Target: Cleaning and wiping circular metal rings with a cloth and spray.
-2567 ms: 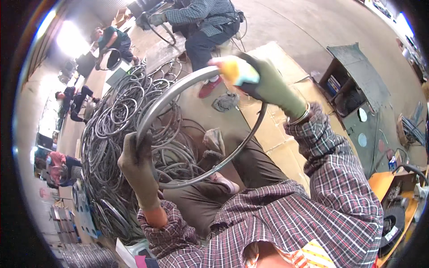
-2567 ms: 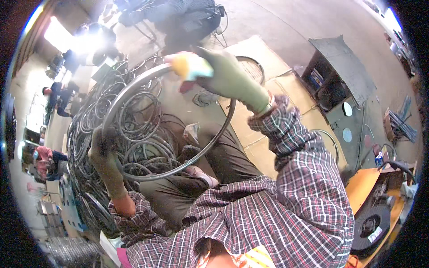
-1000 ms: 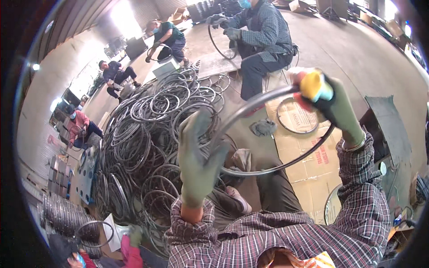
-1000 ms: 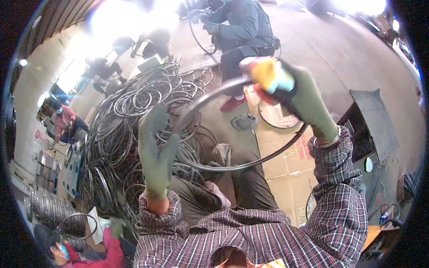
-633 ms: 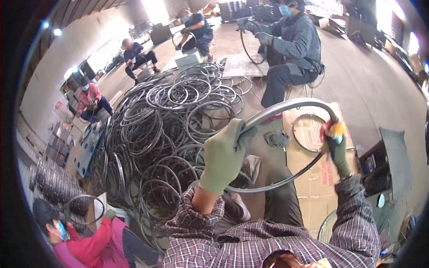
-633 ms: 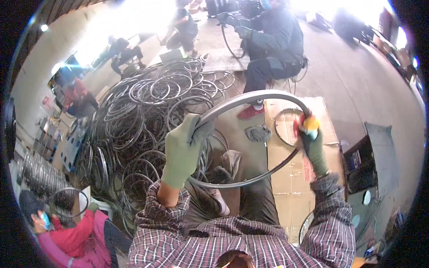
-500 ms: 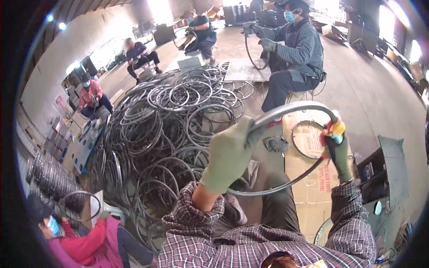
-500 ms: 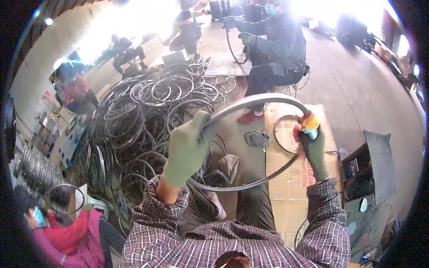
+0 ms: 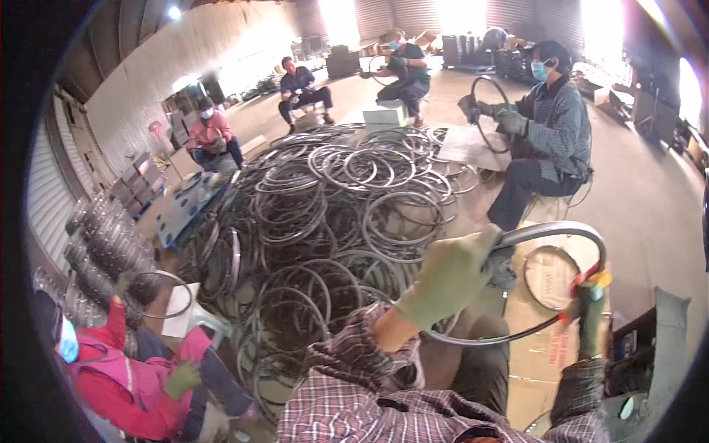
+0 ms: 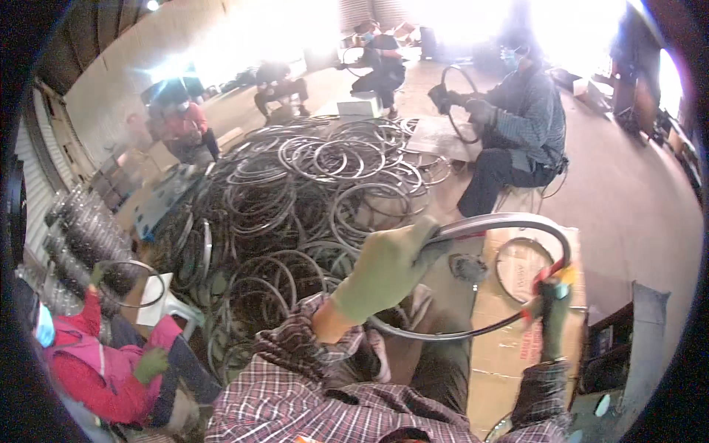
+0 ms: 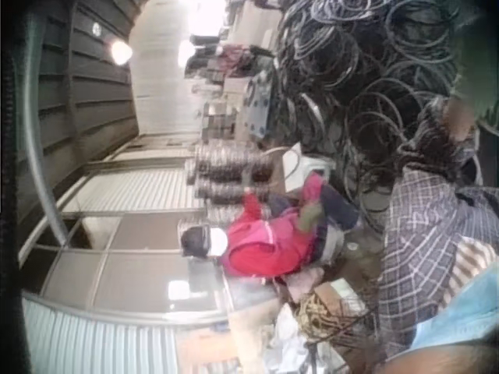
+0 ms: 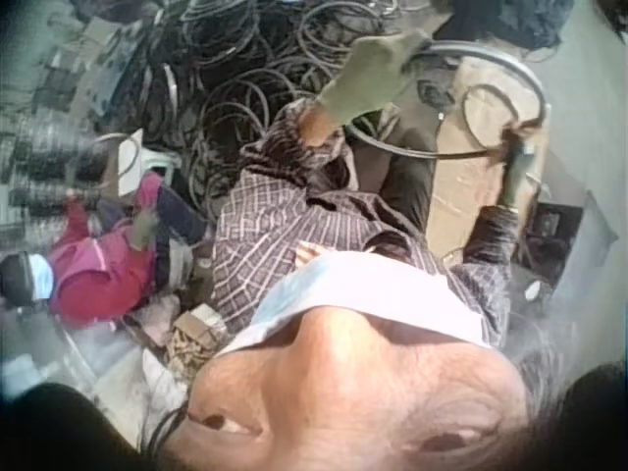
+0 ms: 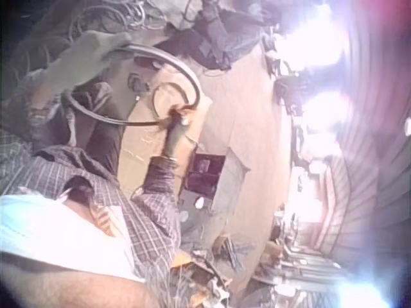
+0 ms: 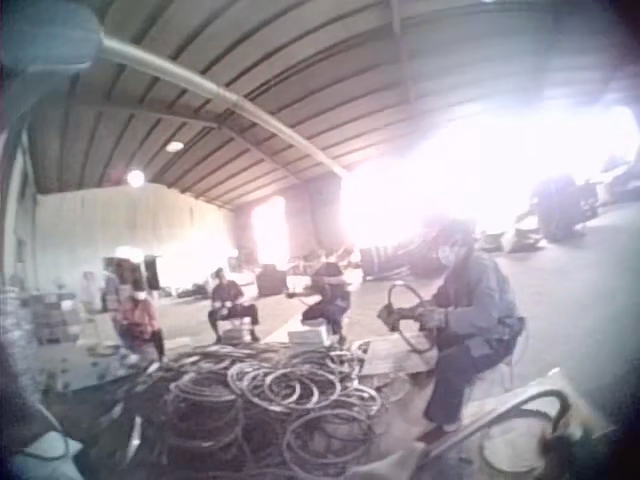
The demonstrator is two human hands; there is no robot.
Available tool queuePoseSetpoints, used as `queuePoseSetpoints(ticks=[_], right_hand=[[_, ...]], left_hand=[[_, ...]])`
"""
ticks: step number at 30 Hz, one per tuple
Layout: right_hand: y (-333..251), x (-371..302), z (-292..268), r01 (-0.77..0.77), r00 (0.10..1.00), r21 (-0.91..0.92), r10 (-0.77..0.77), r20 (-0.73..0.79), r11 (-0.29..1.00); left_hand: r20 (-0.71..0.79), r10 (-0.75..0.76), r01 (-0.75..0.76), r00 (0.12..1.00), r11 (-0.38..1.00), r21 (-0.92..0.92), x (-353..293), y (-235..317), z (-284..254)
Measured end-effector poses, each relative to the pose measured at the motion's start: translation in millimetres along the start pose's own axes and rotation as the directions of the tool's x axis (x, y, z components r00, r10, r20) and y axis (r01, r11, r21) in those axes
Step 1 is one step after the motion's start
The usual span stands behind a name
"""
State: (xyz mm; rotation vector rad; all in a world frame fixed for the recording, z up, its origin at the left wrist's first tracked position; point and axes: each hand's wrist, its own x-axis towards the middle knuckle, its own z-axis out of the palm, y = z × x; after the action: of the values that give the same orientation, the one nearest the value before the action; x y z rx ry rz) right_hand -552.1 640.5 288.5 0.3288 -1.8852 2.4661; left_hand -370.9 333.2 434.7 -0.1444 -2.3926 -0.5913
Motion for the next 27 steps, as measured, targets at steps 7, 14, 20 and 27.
queuePoseSetpoints(ticks=[7, 14, 20, 27], right_hand=[[-57, 0, 22, 0.583, 0.805, -0.591, -0.493, 0.328, 0.558], [33, -16, -21, -0.027, 0.999, 0.006, 0.027, 0.038, 1.0], [-90, -20, 49, 0.599, 0.79, -0.486, -0.566, 0.233, 0.636], [103, 46, -75, 0.098, 0.897, 0.403, -0.256, 0.36, 0.91]], left_hand=[[0.012, 0.072, -0.069, 0.997, 0.987, -0.147, -11, 31, -12], [0.035, 0.017, -0.015, 0.999, 0.997, -0.07, -5, 7, -4], [0.025, 0.105, -0.101, 0.994, 0.986, -0.131, -8, 25, -7], [0.041, -0.051, 0.056, 0.998, 0.988, -0.147, -10, -8, 0]])
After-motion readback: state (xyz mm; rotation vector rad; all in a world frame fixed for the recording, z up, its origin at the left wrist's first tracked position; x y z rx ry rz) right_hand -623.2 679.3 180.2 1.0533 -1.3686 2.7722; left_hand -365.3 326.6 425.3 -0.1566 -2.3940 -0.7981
